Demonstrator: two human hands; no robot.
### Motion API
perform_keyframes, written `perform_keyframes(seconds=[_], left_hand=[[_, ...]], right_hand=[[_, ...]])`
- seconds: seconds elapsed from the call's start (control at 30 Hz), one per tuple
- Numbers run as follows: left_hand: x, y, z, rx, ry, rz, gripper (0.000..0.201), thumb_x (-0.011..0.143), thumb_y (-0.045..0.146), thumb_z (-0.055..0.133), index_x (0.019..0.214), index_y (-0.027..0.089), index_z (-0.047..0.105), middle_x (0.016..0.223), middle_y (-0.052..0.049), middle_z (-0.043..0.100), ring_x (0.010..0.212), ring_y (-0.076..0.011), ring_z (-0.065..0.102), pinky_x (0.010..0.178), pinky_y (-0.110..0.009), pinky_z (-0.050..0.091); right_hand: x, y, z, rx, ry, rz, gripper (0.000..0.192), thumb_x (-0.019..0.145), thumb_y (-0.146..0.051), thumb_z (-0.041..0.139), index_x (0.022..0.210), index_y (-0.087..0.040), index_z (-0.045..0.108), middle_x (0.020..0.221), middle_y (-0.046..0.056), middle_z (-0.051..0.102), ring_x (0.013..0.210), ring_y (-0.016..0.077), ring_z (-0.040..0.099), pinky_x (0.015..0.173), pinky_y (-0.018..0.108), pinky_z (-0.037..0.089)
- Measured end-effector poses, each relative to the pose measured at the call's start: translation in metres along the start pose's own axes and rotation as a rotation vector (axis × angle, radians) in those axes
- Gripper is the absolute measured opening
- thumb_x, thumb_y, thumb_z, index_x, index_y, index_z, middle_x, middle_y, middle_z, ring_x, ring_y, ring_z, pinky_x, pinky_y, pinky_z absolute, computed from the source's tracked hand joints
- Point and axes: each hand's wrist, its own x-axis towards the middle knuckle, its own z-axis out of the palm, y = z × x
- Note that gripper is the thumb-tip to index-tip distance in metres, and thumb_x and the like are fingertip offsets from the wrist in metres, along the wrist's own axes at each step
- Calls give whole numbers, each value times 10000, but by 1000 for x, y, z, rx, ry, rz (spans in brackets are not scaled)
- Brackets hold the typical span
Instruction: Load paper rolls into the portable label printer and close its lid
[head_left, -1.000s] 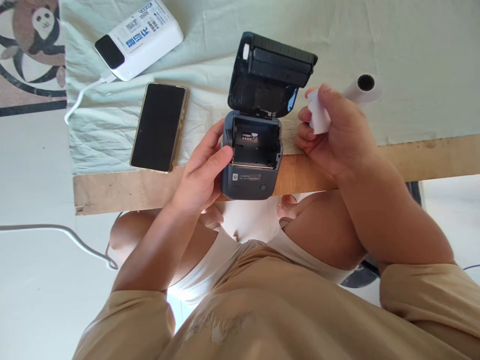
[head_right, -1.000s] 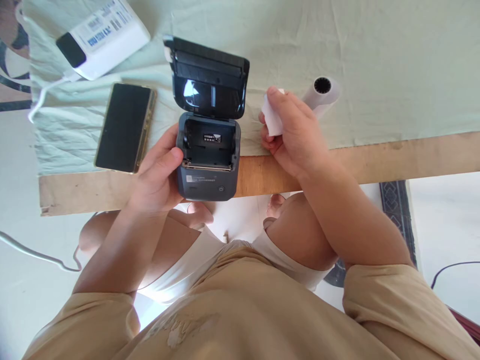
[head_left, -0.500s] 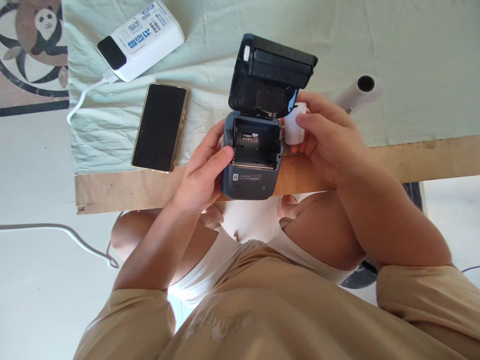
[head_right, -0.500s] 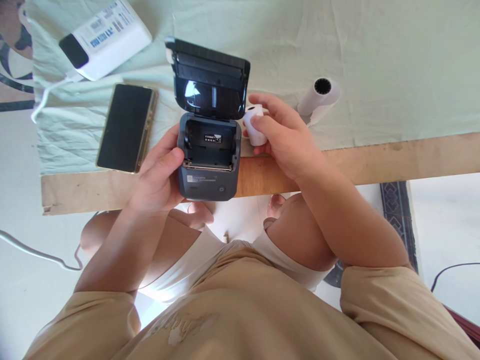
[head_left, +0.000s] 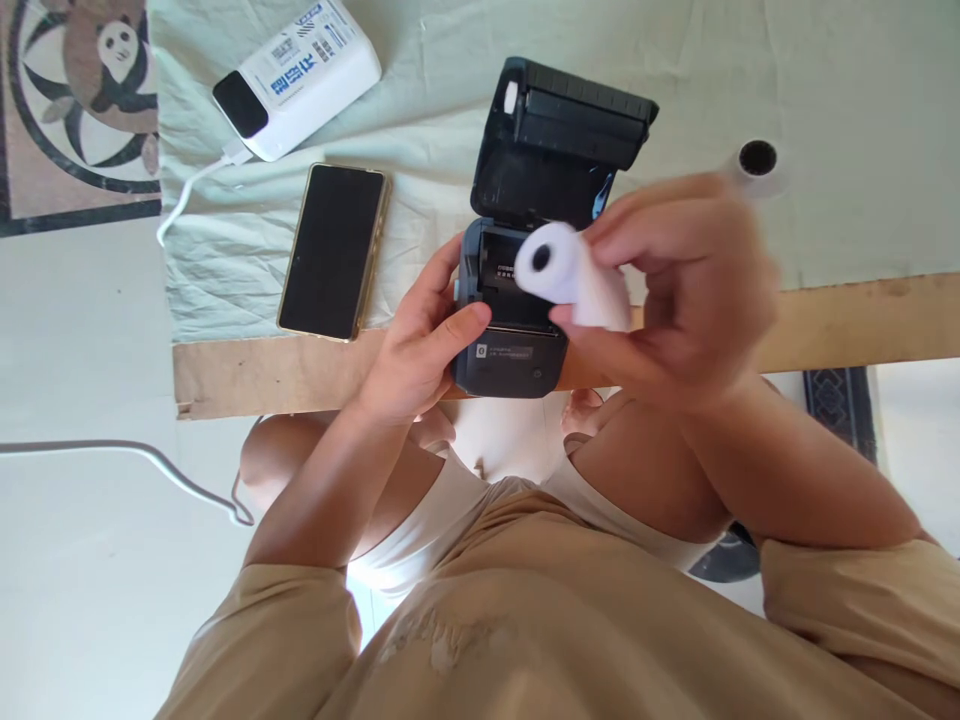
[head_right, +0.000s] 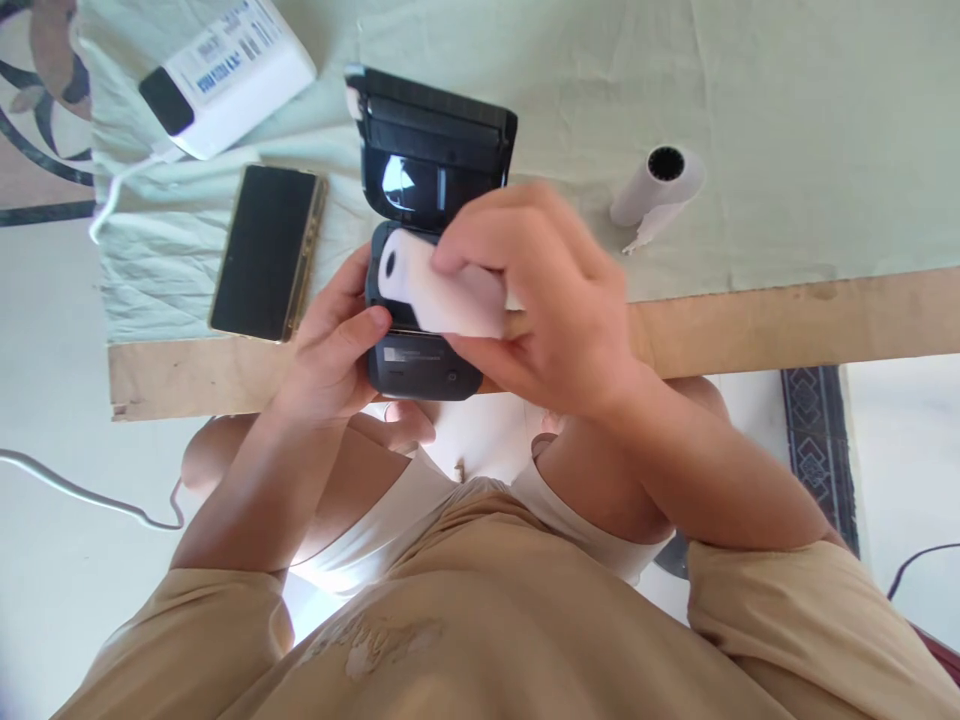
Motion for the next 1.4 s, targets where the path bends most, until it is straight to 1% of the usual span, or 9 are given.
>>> perform_keyframes(seconds=[0.1,0.2,0.6,0.77,0.83,0.93,1.07,1.23,1.4], left_hand=[[0,0,-1,32,1,-14,676,897,646,934,1466,335,743,1471,-56,833,1600,-439,686,973,-445,770],[0,1,0,37,-11,-44,749,851,660,966,1486,343,725,1490,-68,813,1631,-468,649,1049,-505,762],[3,-1,-1,-7,-3,-3,691,912,645,916,1463,278,720,1476,-70,819,1599,-400,668,1015,-427,719],[7,-6,-12,58,-122,14,677,967,639,884,1519,298,692,1314,46,854,1397,-280,758,1026,-329,695],[8,-9,-17,70,-194,105,728,887,589,965,1504,311,697,1253,93,859,1216,-211,806,994,-268,696],[13,-20,-26,82,-223,157,743,926,556,926,1573,304,664,1506,32,808,1365,-270,782,1102,-337,687],[22,-34,-38,83,-317,197,1019,795,435,1019,1692,314,551,1611,-76,757,1425,-347,781,1072,-405,707],[18,-25,-37,193,-277,82,1292,683,430,1059,1795,288,416,1694,-153,685,1419,-412,773,1029,-435,715],[12,-10,-25,217,-214,27,1402,654,402,1041,1851,283,320,1697,-185,658,1412,-417,763,1081,-491,696]], right_hand=[[6,-2,14,-185,131,-282,159,1023,-238,712,1054,-356,610,1130,-5,842,1065,278,816,932,544,663],[11,0,21,-246,100,-262,236,1020,-130,666,1030,-352,585,1146,-49,854,1014,230,829,850,485,659],[6,-2,20,-210,138,-500,161,1035,-233,722,952,-310,607,960,-21,797,846,229,704,770,473,557],[-5,-5,29,-221,80,-625,124,1074,-243,664,987,-314,611,908,-41,787,837,210,701,693,467,453],[-7,-5,32,-251,45,-614,154,1110,-247,637,973,-308,600,923,-57,802,863,189,729,724,448,472],[-5,-3,32,-242,23,-603,186,1143,-352,636,965,-303,611,929,-56,805,1002,199,797,828,451,552],[6,7,20,-152,282,-571,150,1065,-414,684,1015,-274,705,1079,15,798,1001,203,769,847,419,638],[15,23,8,9,326,-256,463,1113,-526,696,1571,-464,678,1646,17,646,1564,309,624,718,335,607],[17,24,13,76,274,-170,305,1114,-649,694,1177,-355,748,1158,41,738,1003,231,742,650,348,568]])
